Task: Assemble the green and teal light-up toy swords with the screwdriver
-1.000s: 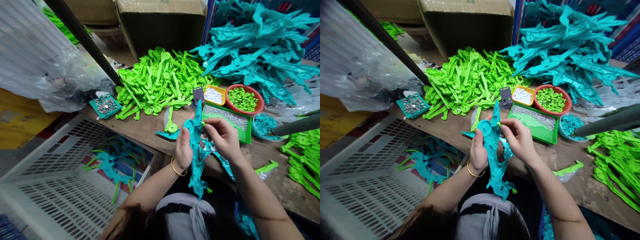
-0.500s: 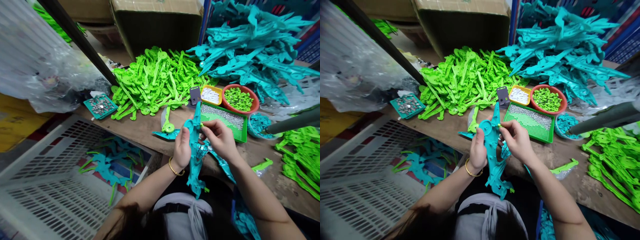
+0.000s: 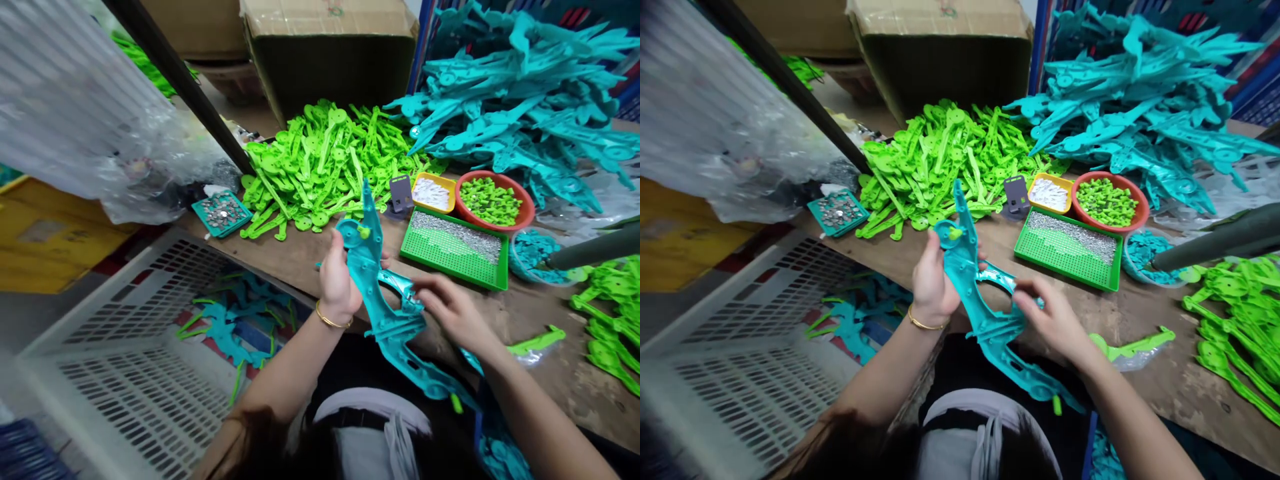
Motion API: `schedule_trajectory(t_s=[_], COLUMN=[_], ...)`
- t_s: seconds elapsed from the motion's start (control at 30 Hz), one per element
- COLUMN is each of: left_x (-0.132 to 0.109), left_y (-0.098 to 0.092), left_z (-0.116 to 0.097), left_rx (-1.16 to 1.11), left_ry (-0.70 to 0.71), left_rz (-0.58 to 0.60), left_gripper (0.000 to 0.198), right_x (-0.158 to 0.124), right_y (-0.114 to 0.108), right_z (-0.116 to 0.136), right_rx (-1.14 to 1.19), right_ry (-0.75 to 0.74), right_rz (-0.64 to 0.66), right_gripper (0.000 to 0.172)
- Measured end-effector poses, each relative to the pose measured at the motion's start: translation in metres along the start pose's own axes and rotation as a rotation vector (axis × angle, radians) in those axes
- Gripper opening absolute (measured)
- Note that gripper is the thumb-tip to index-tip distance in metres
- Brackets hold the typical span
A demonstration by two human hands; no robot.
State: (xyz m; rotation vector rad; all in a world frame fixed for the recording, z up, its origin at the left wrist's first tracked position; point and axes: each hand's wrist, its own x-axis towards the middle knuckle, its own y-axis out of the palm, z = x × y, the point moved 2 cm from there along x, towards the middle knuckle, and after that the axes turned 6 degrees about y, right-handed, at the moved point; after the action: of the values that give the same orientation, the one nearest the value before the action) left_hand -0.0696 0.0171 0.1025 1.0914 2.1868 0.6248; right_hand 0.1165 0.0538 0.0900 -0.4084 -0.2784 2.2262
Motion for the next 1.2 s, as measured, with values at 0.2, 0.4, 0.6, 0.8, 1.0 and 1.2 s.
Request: schedule_trajectory(t_s=[0.2,0.4,0.6,0.8,1.0,1.2], left_x=[0.007,0.014,0.037,0.037,0.024,-0.002], left_y=[-0.009,-0.029,-0.095,-0.125,-0.124,-0.136], left_z=[-0.019,-0.02,-0.01,0.01,0.014,0.012], left_rx=[-0.064,0.064,0.81,1.544,1.648,1.636], left_ry=[0.019,0.231,0.628,0.582,0.449,0.458], left_rz=[-0.021,0.029,-0.112,-0.133,-0.07,0.035], left_gripper=[0.064,0.053,0.03,0.041,0.046,0.048], right_x=[-0.04,-0.06,-0.067,-0.071,-0.066,-0.07], right_y=[0.028,0.026,-0.044,-0.088,-0.1,-0.097], right_z=[-0.034,-0.042,-0.016,-0.014,-0.032,-0.044], right_rx=[0.235,0.343,-0.339,-0.749,-1.02,-0.999], right_ry=[0.131,0.471,0.047,-0.062,0.134,0.175], right_rz=[0.586,0.698,0.032,-0.309,-0.349,-0.284], right_gripper=[0.072,0.082,0.063,0.062,0.059,0.06])
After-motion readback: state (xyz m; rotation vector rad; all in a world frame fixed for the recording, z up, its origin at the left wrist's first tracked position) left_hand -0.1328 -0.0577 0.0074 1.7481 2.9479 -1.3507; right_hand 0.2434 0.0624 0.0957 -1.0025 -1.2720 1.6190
